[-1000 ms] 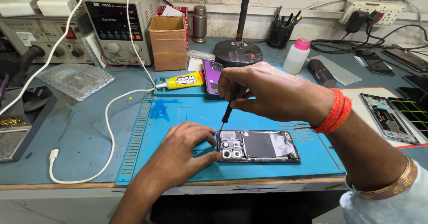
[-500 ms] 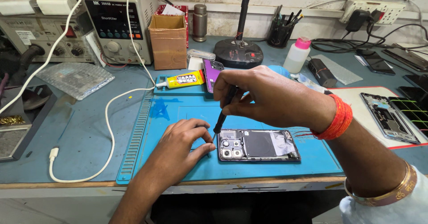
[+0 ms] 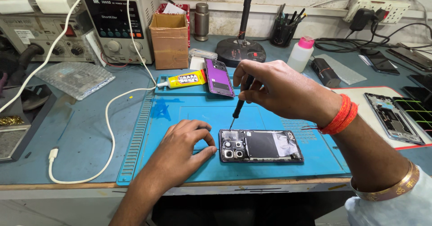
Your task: The person uses a screwdriver to unscrew screws from the back of a disassembled smartphone lying on a blue repair mat, then sets the screwdriver down and peels a black adhesive film off the phone's rear housing, working the film loose with both hands.
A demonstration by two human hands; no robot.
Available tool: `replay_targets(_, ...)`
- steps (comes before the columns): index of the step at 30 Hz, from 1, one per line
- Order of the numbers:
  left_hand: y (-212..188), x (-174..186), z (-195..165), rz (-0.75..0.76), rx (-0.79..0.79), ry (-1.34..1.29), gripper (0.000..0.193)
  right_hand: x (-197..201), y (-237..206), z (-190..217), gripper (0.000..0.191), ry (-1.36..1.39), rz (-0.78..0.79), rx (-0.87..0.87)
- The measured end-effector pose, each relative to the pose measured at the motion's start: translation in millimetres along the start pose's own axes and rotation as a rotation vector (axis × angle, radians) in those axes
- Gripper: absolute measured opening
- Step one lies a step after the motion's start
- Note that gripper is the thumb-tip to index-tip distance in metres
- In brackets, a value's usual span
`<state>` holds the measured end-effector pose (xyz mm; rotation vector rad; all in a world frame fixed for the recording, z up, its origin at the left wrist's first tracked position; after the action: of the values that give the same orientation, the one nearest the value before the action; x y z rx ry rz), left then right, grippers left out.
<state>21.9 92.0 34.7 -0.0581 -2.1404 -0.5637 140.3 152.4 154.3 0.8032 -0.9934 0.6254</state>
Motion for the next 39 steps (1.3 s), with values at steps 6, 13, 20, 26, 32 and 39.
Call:
replay_targets(6, 0, -1, 2, 0.014, 0.032, -0.009, 0.022, 0, -2, 4, 0.025, 0.005, 0.007, 0.042)
replay_targets(13, 0, -1, 0, 0.004, 0.014, -0.003, 0.022, 0, 3, 2, 0.028, -0.006, -0.006, -0.014)
replay_targets(20, 0, -2, 2, 0.023, 0.032, -0.002, 0.022, -3, 7, 7, 0.027, -0.054, -0.026, -0.035)
replay_targets(26, 0, -3, 2, 0.014, 0.014, -0.009, 0.022, -6, 3, 5, 0.022, 0.022, 0.032, -0.016)
replay_targets(32, -1, -1, 0, -0.009, -0.016, -0.003, 0.022, -6, 0, 15, 0.035, 0.091, 0.081, 0.063)
replay_targets(39, -1, 0, 1, -0.020, -0.019, -0.008, 0.022, -5, 6, 9, 0.026, -0.120, 0.001, -0.043)
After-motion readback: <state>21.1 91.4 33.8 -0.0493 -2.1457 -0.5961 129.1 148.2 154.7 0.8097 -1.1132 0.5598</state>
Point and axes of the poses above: each hand's wrist, its own y-axis towards the middle knuckle, its own x-axis out of the back of the hand, z = x × y, the point moved 10 cm from there along y, towards the middle knuckle, and after that the axes turned 3 degrees about -x, right-handed, at the moved point
